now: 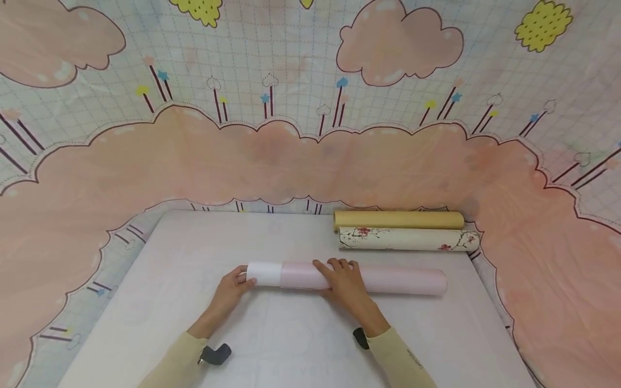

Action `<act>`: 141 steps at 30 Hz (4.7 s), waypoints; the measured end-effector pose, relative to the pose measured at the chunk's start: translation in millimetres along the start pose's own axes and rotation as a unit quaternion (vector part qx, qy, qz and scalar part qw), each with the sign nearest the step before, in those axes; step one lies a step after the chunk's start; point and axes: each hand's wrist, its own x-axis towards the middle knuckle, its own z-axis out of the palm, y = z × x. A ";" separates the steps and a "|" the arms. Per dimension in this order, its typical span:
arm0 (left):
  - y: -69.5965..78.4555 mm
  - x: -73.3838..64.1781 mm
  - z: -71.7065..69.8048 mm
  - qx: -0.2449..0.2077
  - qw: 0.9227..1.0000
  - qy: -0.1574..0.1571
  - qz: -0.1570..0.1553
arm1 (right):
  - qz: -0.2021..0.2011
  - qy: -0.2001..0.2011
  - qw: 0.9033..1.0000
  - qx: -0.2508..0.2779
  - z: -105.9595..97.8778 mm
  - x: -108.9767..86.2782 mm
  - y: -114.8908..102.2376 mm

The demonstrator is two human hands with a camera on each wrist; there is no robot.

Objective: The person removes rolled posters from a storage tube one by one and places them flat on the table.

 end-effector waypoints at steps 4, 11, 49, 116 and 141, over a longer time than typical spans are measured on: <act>-0.1 -0.8 -4.9 -0.001 1.000 0.000 0.000 | 0.003 0.006 1.000 0.001 -2.5 -3.0 3.5; -0.1 -0.1 -11.2 0.003 1.000 0.003 0.008 | 0.004 0.019 1.000 -0.008 -4.2 -6.6 10.5; -0.2 -2.5 -50.9 0.025 0.999 0.022 0.019 | -0.008 0.058 0.998 -0.033 -10.6 -19.6 33.8; -10.7 -27.8 -124.8 -0.045 0.992 0.121 -0.013 | 0.010 0.048 0.998 -0.037 -12.5 -40.1 142.3; 35.0 -21.3 -73.8 -0.122 0.986 0.108 0.042 | 0.019 0.353 0.934 0.058 -48.4 -31.9 53.4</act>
